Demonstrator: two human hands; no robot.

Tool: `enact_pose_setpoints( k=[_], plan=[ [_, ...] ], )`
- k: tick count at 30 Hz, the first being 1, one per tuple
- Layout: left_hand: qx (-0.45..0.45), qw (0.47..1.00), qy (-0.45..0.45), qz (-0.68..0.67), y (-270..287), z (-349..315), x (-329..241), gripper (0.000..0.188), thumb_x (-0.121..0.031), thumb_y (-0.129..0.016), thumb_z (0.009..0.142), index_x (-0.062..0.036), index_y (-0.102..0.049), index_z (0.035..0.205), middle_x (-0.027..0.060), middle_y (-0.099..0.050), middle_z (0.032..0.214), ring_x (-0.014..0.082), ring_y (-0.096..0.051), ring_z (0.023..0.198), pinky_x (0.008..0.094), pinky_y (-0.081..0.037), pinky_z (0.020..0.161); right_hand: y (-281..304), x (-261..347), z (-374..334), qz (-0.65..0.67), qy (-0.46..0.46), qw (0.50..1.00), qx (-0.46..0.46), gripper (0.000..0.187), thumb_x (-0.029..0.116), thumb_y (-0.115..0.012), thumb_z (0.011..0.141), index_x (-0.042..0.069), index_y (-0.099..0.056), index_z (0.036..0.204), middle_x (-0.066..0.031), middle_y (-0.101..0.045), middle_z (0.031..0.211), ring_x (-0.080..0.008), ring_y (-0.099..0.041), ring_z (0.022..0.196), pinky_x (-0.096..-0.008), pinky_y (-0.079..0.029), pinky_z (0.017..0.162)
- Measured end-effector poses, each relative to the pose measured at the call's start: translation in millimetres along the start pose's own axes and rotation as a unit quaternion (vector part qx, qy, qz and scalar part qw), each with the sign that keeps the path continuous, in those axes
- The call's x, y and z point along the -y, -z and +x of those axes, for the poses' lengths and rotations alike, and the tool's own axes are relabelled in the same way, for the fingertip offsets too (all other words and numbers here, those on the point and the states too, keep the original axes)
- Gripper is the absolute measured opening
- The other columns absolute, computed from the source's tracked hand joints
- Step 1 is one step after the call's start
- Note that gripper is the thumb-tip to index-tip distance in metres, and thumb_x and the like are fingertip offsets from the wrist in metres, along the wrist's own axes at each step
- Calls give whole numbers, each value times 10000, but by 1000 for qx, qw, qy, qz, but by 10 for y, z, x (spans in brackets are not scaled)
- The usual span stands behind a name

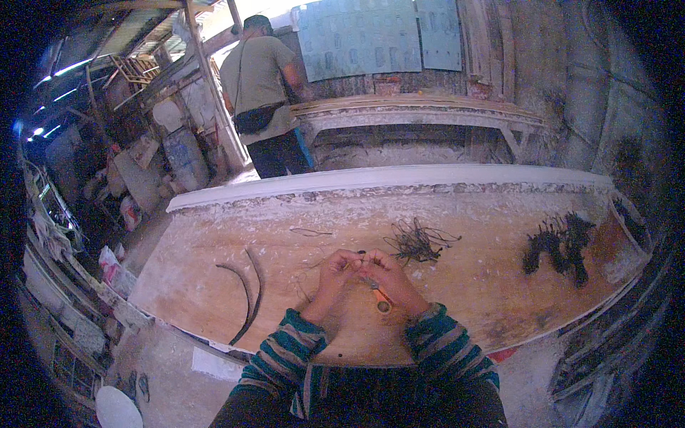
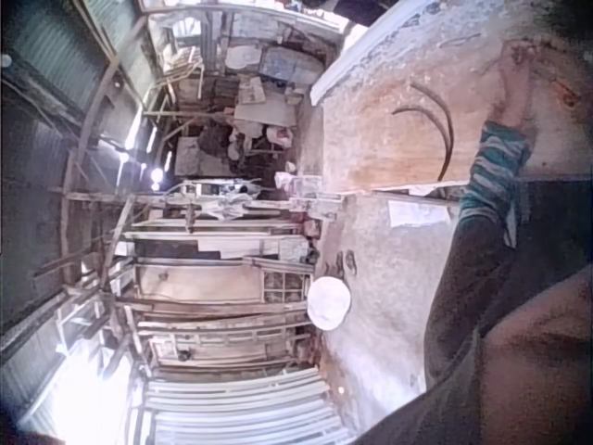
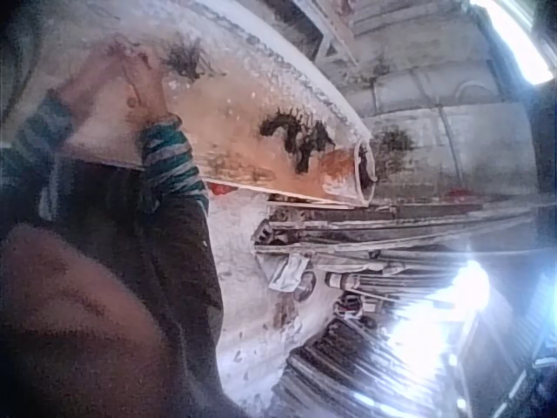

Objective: The person uses orange-handled scissors to cut thin black cords into short segments on a wooden workbench. The person repeatedly picks up a cord, cuts it, and places the pieces on the table. A second person works at a separate bench in the background.

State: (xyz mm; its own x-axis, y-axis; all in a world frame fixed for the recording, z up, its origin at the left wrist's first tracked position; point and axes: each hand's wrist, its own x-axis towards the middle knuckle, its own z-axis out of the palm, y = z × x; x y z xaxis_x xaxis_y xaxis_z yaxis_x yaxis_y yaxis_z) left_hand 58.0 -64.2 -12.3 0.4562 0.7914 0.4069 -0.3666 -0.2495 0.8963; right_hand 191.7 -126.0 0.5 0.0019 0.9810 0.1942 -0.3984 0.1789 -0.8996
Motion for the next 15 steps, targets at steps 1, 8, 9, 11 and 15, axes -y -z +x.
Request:
enact_pose_setpoints(
  k=[1,8,9,11,15],
  plan=[
    [11,1000,-1,-11,18,6,28,87,-61,-593,829,-25,-561,902,13,-573,870,94,-538,826,242,-446,744,7,9,-4,12,-2,1000,12,46,88,-546,856,63,-511,872,11,-519,847,-91,-508,814,-241,-425,747],
    [4,999,-35,35,25,11,73,66,-59,-593,818,-17,-589,867,25,-536,901,114,-535,826,238,-445,738,62,16,-8,109,-31,993,36,66,50,-531,856,51,-521,921,-44,-568,932,-141,-563,893,-283,-462,821],
    [-1,997,-58,54,6,9,47,65,-57,-593,815,-14,-593,865,31,-532,907,119,-537,828,239,-447,736,75,3,-8,120,-34,992,30,76,46,-532,854,48,-529,930,-54,-578,939,-148,-569,894,-285,-464,822],
    [-5,998,-56,33,-28,-10,-31,66,-44,-589,812,-10,-595,868,43,-526,922,126,-539,837,244,-453,729,61,10,-2,149,-33,988,30,89,44,-532,852,38,-537,941,-71,-587,951,-157,-578,893,-288,-466,826],
    [1,995,-81,59,-36,-9,-92,69,-7,-568,810,-4,-599,872,52,-522,937,131,-544,852,258,-463,723,58,6,5,151,-41,988,10,95,43,-538,847,22,-540,940,-87,-591,965,-170,-586,900,-295,-469,831]
  ],
)
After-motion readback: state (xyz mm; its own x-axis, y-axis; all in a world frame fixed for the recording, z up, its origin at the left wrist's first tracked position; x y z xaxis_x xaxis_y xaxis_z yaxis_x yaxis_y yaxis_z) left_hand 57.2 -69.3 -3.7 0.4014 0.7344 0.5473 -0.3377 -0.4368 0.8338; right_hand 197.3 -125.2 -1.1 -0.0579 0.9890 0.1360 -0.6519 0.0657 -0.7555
